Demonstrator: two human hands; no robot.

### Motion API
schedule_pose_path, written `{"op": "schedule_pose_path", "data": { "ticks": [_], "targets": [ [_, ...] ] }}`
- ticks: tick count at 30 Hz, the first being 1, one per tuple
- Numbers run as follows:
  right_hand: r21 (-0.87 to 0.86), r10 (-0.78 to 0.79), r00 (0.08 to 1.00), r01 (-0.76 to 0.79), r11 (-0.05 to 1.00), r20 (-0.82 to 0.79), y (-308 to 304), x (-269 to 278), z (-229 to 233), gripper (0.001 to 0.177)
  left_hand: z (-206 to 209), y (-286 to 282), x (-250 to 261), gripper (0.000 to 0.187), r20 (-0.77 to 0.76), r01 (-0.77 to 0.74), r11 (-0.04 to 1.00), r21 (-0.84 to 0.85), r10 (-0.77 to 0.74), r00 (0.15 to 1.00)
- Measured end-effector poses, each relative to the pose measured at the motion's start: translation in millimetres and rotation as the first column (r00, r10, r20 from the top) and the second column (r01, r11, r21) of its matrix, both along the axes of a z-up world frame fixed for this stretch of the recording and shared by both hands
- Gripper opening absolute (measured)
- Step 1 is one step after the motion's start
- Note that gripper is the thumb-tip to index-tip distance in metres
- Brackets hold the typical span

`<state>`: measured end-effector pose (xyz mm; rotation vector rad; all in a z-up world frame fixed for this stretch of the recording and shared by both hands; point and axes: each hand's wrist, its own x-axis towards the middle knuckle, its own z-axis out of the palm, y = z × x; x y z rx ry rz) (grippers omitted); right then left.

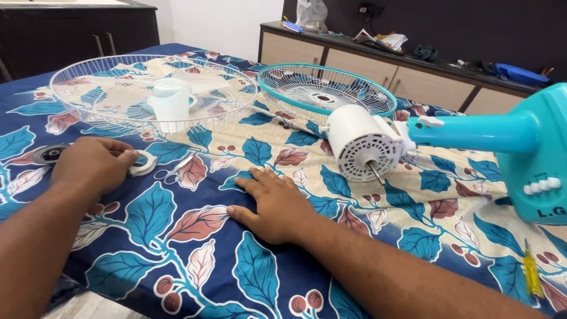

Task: The person disassembles a teal LG table fan on a floral tablecloth. They remove the front grille, fan blades, and rear grille, then use a screwdriver to detach the motor housing from the neck and unscrew the base plate.

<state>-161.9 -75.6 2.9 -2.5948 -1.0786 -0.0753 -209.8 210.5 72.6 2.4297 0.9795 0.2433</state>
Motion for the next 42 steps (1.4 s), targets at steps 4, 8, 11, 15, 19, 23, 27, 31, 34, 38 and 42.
{"op": "schedule_pose_path", "data": {
  "ticks": [4, 8, 11, 15, 19, 23, 27, 31, 34, 38, 42],
  "targets": [
    [0.090, -0.025, 1.000, 0.024, 0.996, 0.006, -2, -2, -4, 0.073, -12, 4, 12, 0.038, -0.030, 0.007, 0.981, 0.194, -0.002, 1.000],
    [0.313, 0.002, 0.999, -0.015, 0.950, 0.042, -11, -1, 2, 0.061, -20, 2, 19, 0.035, 0.211, 0.022, 0.950, 0.312, -0.092, 0.973],
    [0.394, -0.012, 0.996, -0.023, 0.919, 0.085, -28, -3, 14, 0.048, -19, -20, 27, 0.033, 0.373, 0.203, 0.943, 0.264, -0.294, 0.880],
    [0.417, 0.028, 0.981, -0.108, 0.902, 0.194, -63, -9, 31, 0.026, -27, -82, 45, 0.032, 0.454, 0.501, 0.860, 0.098, -0.486, 0.747],
    [0.369, -0.045, 0.904, -0.128, 0.921, 0.425, -116, -16, 44, 0.016, -49, -161, 55, 0.037, 0.576, 0.743, 0.645, -0.178, -0.544, 0.610],
    [0.309, -0.580, 0.781, 0.506, 0.805, 0.231, -193, -10, 60, 0.029, -56, -225, 69, 0.040, 0.481, 0.750, 0.370, -0.548, -0.594, 0.645],
    [0.006, -0.824, 0.519, 0.845, 0.534, 0.226, -287, -8, 63, 0.046, -61, -270, 86, 0.037, 0.438, 0.558, 0.080, -0.826, -0.532, 0.724],
    [-0.337, -0.920, 0.381, 0.881, 0.333, 0.087, -361, -7, 46, 0.063, -65, -296, 104, 0.037, 0.394, 0.400, -0.092, -0.912, -0.474, 0.788],
    [-0.225, -0.926, 0.377, 0.901, 0.371, -0.016, -385, -8, 15, 0.071, -70, -308, 115, 0.038, 0.371, 0.379, -0.075, -0.922, -0.451, 0.812],
    [-0.079, -0.904, 0.332, 0.928, 0.364, -0.270, -397, -2, -8, 0.045, -75, -314, 124, 0.030, 0.404, 0.421, -0.042, -0.906, -0.383, 0.831],
    [0.359, -0.645, 0.233, 0.931, -0.069, -0.728, -401, 1, -14, 0.022, -76, -312, 127, 0.021, 0.421, 0.451, 0.022, -0.892, -0.318, 0.849]
  ]
}}
